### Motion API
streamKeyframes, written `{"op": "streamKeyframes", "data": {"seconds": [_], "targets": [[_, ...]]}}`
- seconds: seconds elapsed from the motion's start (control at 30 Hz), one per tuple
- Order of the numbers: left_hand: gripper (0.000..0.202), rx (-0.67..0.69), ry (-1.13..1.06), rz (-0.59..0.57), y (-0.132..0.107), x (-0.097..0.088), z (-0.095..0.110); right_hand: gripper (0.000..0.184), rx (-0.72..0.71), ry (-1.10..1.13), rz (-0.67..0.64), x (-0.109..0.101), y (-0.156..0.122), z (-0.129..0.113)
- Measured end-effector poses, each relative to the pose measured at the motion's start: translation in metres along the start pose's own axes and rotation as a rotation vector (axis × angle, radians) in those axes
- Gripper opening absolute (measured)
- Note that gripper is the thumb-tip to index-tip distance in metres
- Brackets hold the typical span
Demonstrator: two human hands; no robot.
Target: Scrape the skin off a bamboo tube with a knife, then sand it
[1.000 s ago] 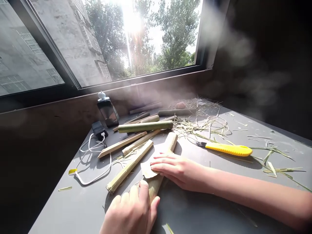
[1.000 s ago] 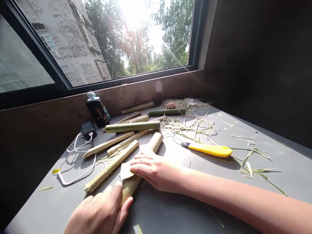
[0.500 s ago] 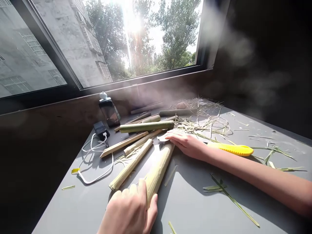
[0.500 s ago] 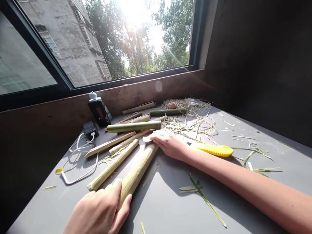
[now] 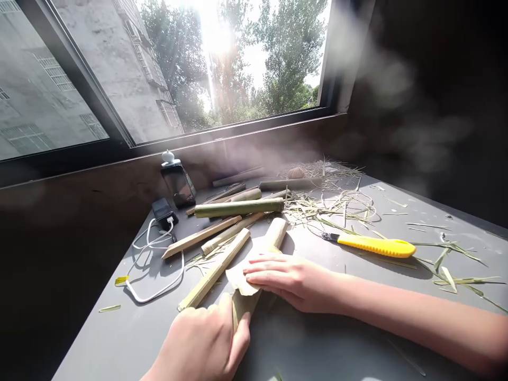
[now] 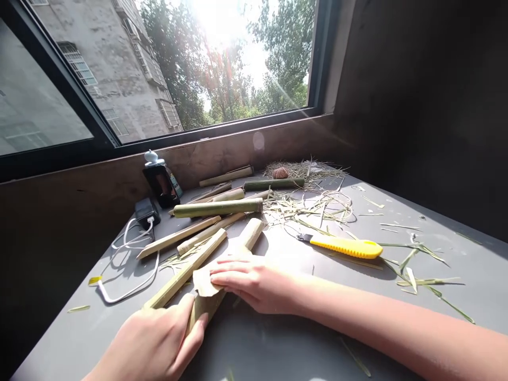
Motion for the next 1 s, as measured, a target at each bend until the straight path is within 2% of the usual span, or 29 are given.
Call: {"op": "streamKeyframes", "data": {"seconds": [0.1, 0.2, 0.27, 0.33, 0.43, 0.5, 0.57, 0.67, 0.73, 0.8, 0.9, 1.0], "targets": [[0.027, -0.019, 0.142, 0.101, -0.004, -0.009, 0.003, 0.034, 0.077, -0.046, 0.041, -0.009, -0.001, 0.023], [0.029, -0.059, 0.138, 0.102, -0.006, -0.011, 0.008, 0.036, 0.178, -0.116, 0.104, -0.019, -0.004, 0.043], [0.021, -0.07, 0.096, 0.093, -0.005, -0.012, 0.01, 0.036, 0.16, -0.116, 0.08, -0.014, -0.005, 0.033], [0.016, -0.052, 0.085, 0.104, -0.002, -0.013, 0.009, 0.036, 0.106, -0.09, 0.031, -0.002, -0.004, 0.012], [0.02, 0.029, 0.146, 0.123, 0.001, -0.013, 0.008, 0.036, 0.031, -0.04, -0.017, 0.009, -0.001, -0.008], [0.022, 0.041, 0.183, 0.138, 0.002, -0.013, 0.007, 0.036, 0.041, -0.036, -0.002, 0.005, 0.0, 0.004], [0.024, 0.018, 0.176, 0.139, 0.001, -0.013, 0.006, 0.035, 0.096, -0.062, 0.039, -0.004, 0.0, 0.028], [0.031, -0.055, 0.178, 0.047, 0.001, -0.007, 0.004, 0.034, 0.168, -0.099, 0.087, -0.015, -0.001, 0.056], [0.036, -0.13, 0.165, -0.069, -0.001, 0.0, -0.001, 0.033, 0.186, -0.106, 0.106, -0.015, -0.001, 0.056], [0.035, -0.167, 0.122, -0.154, -0.002, 0.006, -0.003, 0.033, 0.188, -0.101, 0.105, -0.012, 0.0, 0.047], [0.03, -0.174, 0.062, -0.19, -0.002, 0.009, -0.004, 0.032, 0.185, -0.083, 0.056, -0.008, 0.001, 0.034], [0.028, -0.194, 0.032, -0.174, -0.002, 0.01, -0.006, 0.042, 0.205, -0.078, 0.02, -0.011, 0.0, 0.04]]}}
Point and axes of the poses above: each hand's wrist, its own y-axis towards the middle knuckle, its own x-axis out of the palm, z = x × y, the point moved 8 cm from there along y, towards the middle knuckle, and after that the axes turned 9 degrees about z, right-handed, at the moved point
